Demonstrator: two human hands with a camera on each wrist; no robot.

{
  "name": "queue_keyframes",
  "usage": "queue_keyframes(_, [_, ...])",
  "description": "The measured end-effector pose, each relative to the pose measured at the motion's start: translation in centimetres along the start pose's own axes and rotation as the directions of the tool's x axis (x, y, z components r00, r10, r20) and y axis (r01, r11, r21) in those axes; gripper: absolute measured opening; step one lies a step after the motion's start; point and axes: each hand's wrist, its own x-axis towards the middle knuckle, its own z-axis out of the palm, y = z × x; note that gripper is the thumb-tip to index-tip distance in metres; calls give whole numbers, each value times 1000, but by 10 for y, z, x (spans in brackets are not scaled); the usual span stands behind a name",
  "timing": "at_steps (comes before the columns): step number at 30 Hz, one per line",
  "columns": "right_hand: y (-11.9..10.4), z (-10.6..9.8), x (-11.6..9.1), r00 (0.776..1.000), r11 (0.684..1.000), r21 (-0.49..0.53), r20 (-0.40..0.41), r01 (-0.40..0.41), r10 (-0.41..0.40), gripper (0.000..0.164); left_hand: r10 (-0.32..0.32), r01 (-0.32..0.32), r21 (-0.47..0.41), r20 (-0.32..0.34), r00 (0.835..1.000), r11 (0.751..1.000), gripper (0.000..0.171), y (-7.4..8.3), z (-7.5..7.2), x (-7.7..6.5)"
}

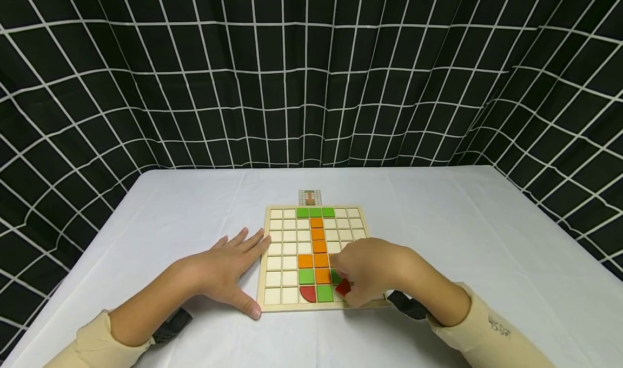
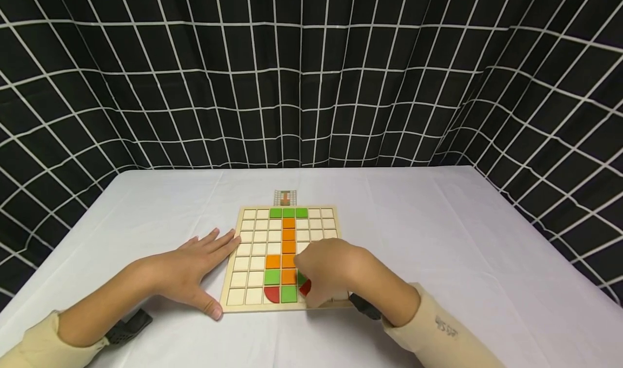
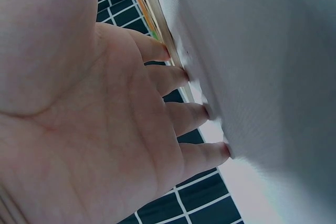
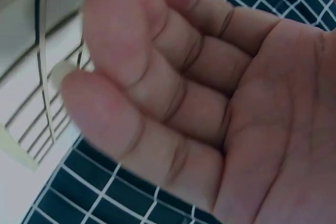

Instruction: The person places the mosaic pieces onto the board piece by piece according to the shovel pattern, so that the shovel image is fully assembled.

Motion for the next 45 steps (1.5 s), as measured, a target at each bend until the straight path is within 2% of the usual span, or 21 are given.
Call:
queue_keyframes(6, [-9, 8, 3, 999, 998, -57, -8, -40, 40, 24, -7, 7, 1, -2, 1000, 1000, 136, -1, 0, -1])
queue_keyframes(16, [-15, 14, 9, 995, 991, -93, 10, -98, 99, 24, 0, 0, 8, 3, 1000, 1000, 136, -2, 1, -1])
queue_keyframes(23, [-16, 14, 11, 998, 991, -124, 11, -54, 56, 23, 1, -1, 6, 6, 1000, 1000, 136, -2, -1, -1])
queue_keyframes(32, [-13, 13, 13, 994, 991, -77, -27, 106, -108, 21, -4, 4, -1, 5, 1000, 1000, 136, -2, 0, -1])
queue_keyframes(38, [-12, 12, 13, 995, 995, -49, -41, 87, -89, 27, 13, -14, -11, -6, 1000, 1000, 136, -2, -2, -1])
queue_keyframes(45, [-13, 12, 15, 996, 995, -67, -32, 80, -83, 35, 23, -23, -10, -15, 1000, 1000, 137, -1, -1, -2])
